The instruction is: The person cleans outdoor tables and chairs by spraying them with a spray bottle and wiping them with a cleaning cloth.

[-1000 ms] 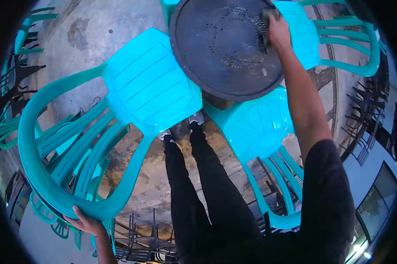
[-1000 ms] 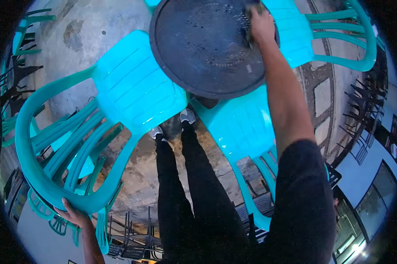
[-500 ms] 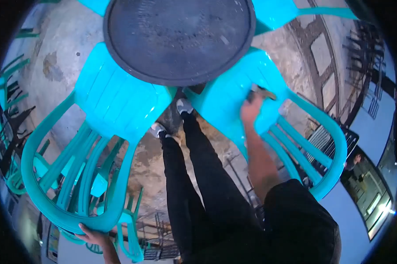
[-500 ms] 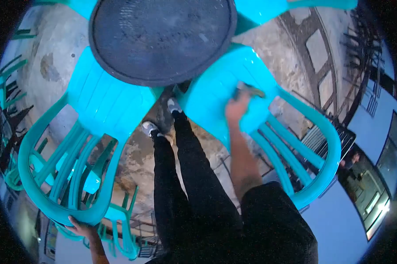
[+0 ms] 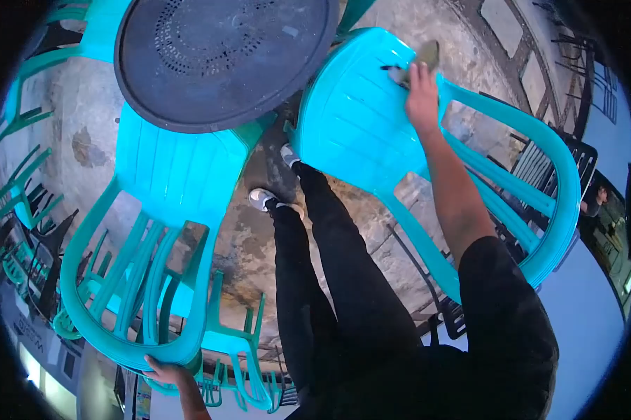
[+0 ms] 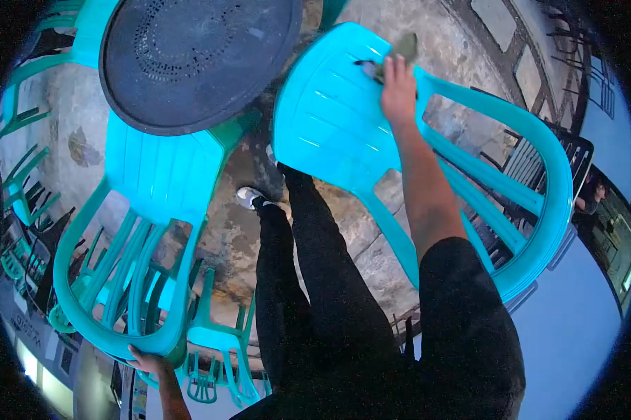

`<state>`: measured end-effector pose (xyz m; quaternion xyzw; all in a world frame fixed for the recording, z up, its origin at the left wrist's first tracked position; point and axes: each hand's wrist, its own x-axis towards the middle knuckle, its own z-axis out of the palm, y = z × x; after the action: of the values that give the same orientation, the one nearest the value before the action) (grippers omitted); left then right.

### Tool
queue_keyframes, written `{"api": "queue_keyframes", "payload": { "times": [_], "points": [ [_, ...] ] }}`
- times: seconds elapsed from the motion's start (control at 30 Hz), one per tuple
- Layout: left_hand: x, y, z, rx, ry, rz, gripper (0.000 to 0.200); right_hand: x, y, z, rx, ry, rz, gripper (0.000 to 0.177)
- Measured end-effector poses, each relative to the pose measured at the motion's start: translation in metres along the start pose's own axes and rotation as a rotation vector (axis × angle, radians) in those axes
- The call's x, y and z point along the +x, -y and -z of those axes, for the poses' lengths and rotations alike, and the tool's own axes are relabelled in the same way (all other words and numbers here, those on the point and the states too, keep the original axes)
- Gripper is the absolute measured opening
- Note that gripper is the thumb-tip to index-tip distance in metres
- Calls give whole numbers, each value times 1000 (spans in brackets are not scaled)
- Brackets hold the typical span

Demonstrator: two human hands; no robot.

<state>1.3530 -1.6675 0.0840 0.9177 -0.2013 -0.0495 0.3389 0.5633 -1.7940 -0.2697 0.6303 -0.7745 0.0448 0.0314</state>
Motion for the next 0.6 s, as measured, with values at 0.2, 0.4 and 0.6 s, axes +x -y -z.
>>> {"api": "queue_keyframes", "payload": {
  "times": [0.2,0.4,0.6],
  "points": [
    [-8,-5,-4,35,14,-22,83,-169,53,1,-8,137,-461,64],
    [-14,-12,-8,-40,60,-39,78,-206,223,51,264,336,-220,58],
    [10,13,0,-101,92,-108,84,-118,103,-6,311,-60,159,47]
  ]
}}
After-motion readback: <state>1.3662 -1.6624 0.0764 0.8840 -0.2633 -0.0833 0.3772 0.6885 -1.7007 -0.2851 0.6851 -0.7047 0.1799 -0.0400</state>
